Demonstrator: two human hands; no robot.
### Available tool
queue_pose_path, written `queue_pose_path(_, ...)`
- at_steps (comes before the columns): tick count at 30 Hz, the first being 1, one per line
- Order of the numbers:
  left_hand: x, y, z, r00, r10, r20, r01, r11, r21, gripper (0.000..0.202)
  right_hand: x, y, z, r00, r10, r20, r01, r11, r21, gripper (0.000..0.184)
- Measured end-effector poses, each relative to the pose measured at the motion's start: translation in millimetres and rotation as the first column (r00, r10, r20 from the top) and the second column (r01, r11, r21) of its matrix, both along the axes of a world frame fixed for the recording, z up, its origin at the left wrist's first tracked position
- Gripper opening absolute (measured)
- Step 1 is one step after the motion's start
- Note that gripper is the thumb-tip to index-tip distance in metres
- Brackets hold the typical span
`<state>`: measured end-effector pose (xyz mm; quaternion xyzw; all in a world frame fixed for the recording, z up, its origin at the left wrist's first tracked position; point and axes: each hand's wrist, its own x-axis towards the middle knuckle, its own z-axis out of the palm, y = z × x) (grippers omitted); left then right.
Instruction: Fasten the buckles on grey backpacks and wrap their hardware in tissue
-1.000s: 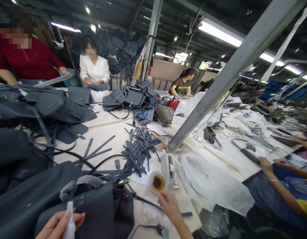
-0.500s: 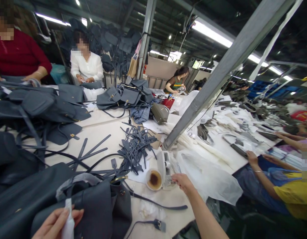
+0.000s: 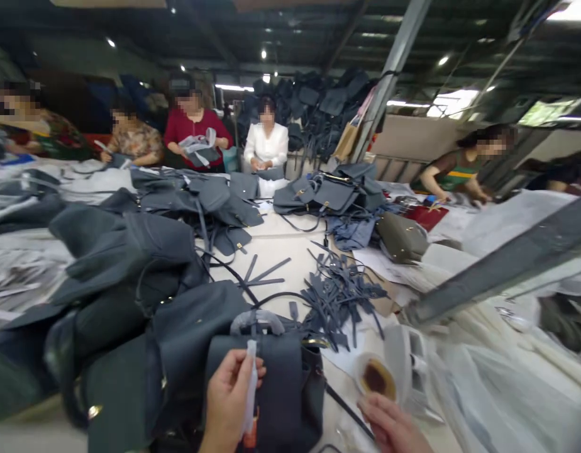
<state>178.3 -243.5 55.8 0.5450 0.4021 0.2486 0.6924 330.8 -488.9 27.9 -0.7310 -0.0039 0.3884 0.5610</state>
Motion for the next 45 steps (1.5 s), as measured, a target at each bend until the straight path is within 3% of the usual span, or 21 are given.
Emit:
queue_pose_path(2,-1,-2,0.2,1.000,0.018,0.016,-0.018,0.998,0.054,0.045,-11,48,39.3,0.984,0.177,-0.001,-0.173,0.966,0.190,0.038)
queue_pose_path(3,-3,-2,0.3,1.000,0.017,0.012,-0.018,0.997,0.081,0.041,-18,72,59.7,0.962,0.272,0.020,-0.270,0.938,0.217,0.035)
queue_pose_path(5,-9,-2,1.1,1.000,0.002,-0.006,-0.001,0.988,0.157,0.033,-34,113,92.6,0.915,0.391,0.101,-0.404,0.891,0.208,0.027)
queue_pose_path(7,-14,-2,2.6,0.999,-0.025,-0.032,0.033,0.963,0.267,0.025,-46,144,107.9,0.875,0.454,0.170,-0.481,0.858,0.180,0.021)
queue_pose_path(11,-23,-2,6.2,0.998,-0.039,-0.049,0.056,0.904,0.424,0.019,-51,174,95.1,0.815,0.523,0.249,-0.559,0.822,0.105,0.017)
queue_pose_path(14,-27,-1,8.4,0.998,-0.061,-0.024,0.065,0.893,0.445,0.019,-45,182,78.9,0.801,0.538,0.263,-0.569,0.820,0.056,0.017)
queue_pose_path(18,-31,0,12.1,0.997,-0.080,-0.002,0.072,0.889,0.452,0.019,-43,185,72.3,0.797,0.546,0.256,-0.574,0.818,0.042,0.016)
queue_pose_path(21,-31,0,14.0,0.997,-0.077,0.019,0.066,0.934,0.351,0.022,-45,186,72.2,0.806,0.545,0.233,-0.568,0.822,0.043,0.019)
queue_pose_path(25,-23,0,13.5,0.998,-0.017,0.067,0.011,0.996,0.093,0.035,-48,185,72.4,0.809,0.560,0.179,-0.576,0.816,0.050,0.022)
queue_pose_path(29,-17,1,17.6,0.997,0.013,0.075,-0.004,0.993,-0.122,0.044,-49,181,71.8,0.800,0.590,0.109,-0.598,0.798,0.070,0.021)
queue_pose_path(31,-18,1,22.8,0.997,0.001,0.072,0.013,0.981,-0.195,0.043,-50,179,69.8,0.821,0.565,0.081,-0.571,0.814,0.103,0.018)
queue_pose_path(35,-27,0,32.5,0.997,-0.013,0.078,0.033,0.961,-0.275,0.039,-58,180,61.1,0.899,0.436,0.029,-0.430,0.870,0.242,0.046)
queue_pose_path(37,-30,0,33.6,0.997,-0.010,0.079,0.033,0.955,-0.296,0.041,-64,181,55.5,0.932,0.362,0.036,-0.355,0.886,0.297,0.047)
queue_pose_path(41,-33,-1,28.9,0.998,0.026,0.064,-0.006,0.954,-0.300,0.046,-72,184,45.5,0.945,0.273,0.181,-0.309,0.927,0.215,0.041)
queue_pose_path(45,-36,-2,23.9,0.997,0.039,0.061,-0.020,0.959,-0.284,0.042,-73,182,44.1,0.895,0.334,0.295,-0.378,0.920,0.104,0.032)
